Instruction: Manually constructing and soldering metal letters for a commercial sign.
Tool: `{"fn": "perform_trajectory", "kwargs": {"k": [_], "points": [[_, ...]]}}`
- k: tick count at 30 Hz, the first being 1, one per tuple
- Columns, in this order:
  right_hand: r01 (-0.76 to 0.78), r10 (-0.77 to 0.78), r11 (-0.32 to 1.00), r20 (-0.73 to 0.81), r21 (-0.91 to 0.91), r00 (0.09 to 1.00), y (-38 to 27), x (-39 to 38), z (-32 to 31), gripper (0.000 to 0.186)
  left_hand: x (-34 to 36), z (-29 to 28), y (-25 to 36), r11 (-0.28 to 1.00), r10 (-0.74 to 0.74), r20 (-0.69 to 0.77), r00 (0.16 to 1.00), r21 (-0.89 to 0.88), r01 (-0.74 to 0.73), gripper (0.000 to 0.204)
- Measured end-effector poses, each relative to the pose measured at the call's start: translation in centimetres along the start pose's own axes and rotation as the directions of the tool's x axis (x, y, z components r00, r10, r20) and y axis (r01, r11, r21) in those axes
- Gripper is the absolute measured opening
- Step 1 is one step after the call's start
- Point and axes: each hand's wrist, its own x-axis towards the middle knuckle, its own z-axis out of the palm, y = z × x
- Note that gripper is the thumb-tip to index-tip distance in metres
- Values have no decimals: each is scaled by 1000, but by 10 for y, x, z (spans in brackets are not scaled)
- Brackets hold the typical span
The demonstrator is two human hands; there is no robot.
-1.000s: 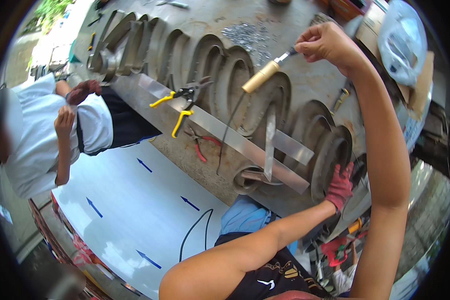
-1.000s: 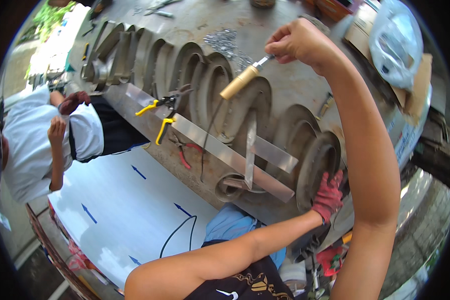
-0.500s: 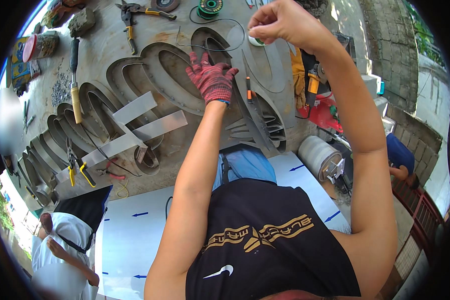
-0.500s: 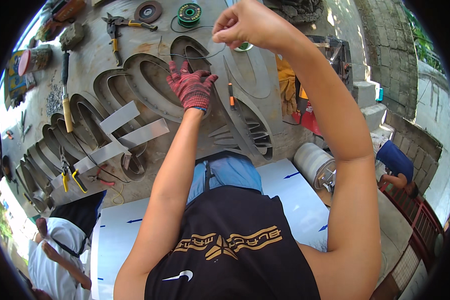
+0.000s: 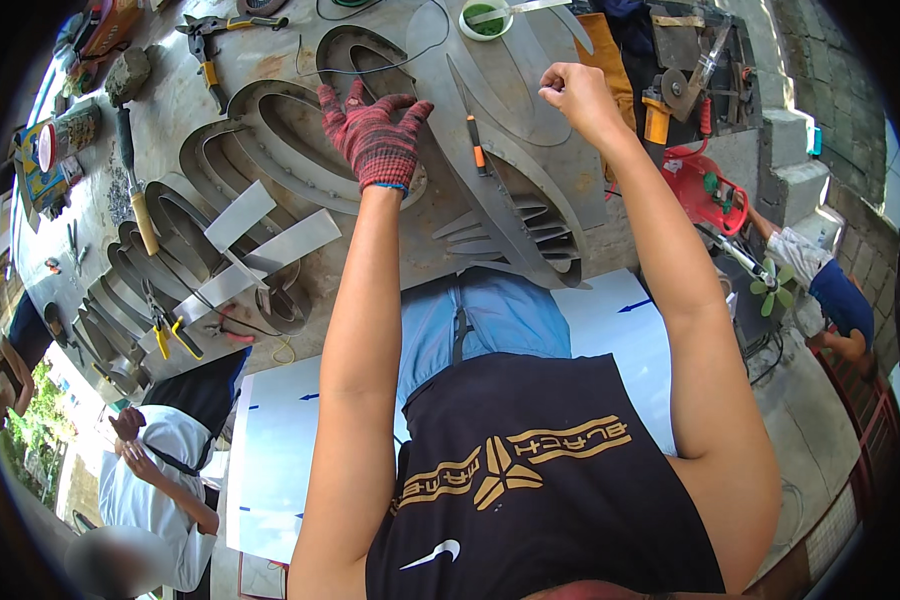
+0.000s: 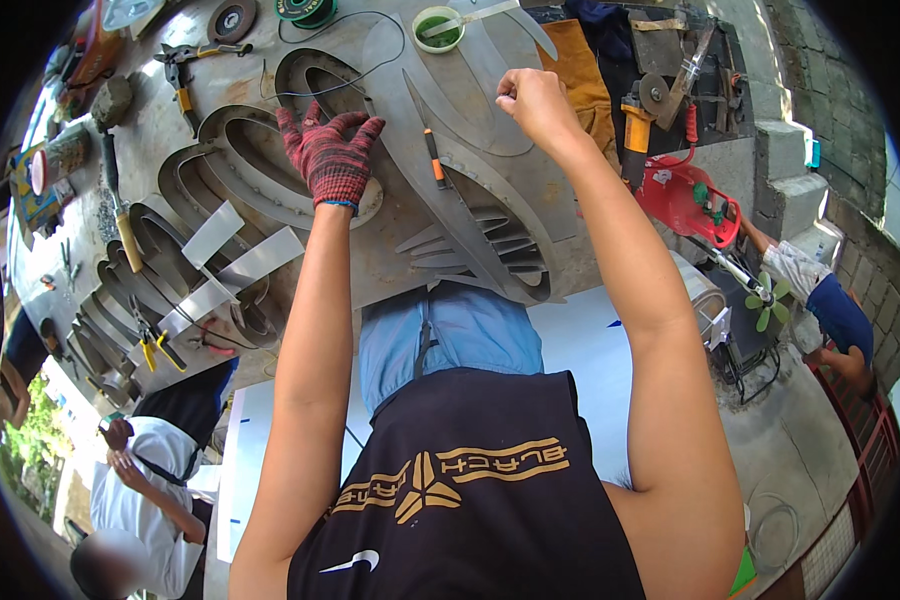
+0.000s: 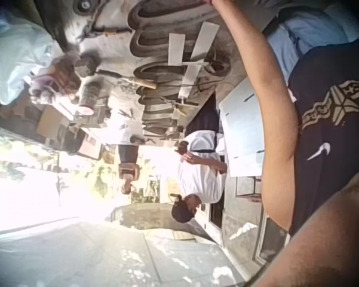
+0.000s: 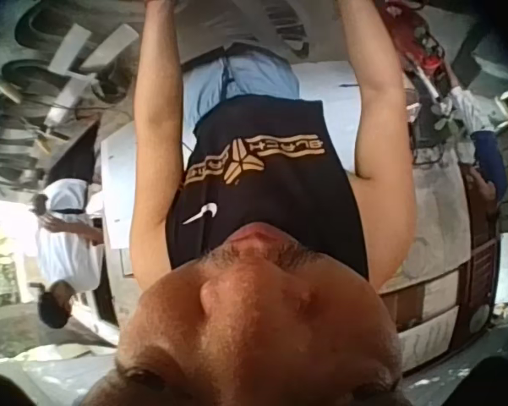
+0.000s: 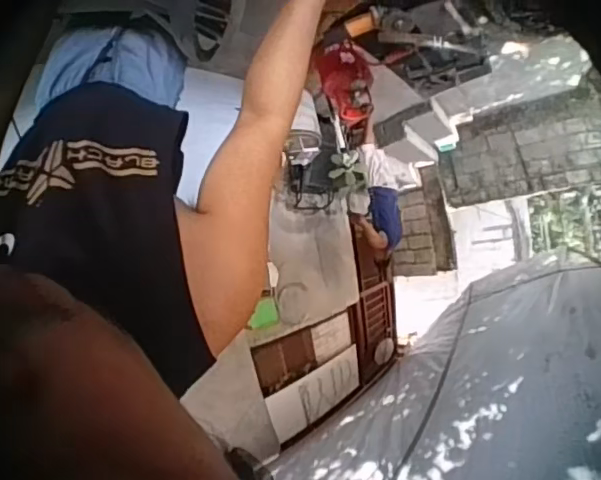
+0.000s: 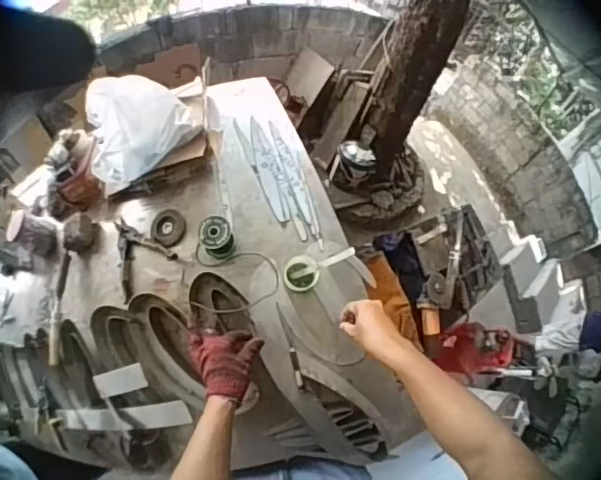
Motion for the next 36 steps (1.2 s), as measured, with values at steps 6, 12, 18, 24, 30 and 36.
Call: {"fn": "perform_trajectory", "kwargs": {"k": [6,12,18,24,30,36], "points": [[146,-152,983,-43,-107,987,16,-6,12,21,-1,2,0,1000,-9,-32,999,-4,9,37],[180,-182,983,-88,-21,979,24,-14,10,24,-2,1,2,999,-10,-45,999,34,12,37],[220,-206,975,-214,40,955,37,-14,1,22,-1,1,1,999,-5,-30,1000,42,6,38],[-6,29,975,-98,223,995,42,-18,5,22,0,3,-1,997,23,-39,999,76,-20,39],[106,-55,954,-184,281,981,49,-25,19,23,1,2,-2,999,7,-5,1000,31,-6,37],[26,37,812,-95,583,995,64,-23,17,23,0,2,1,997,20,-37,999,76,-17,39]]}}
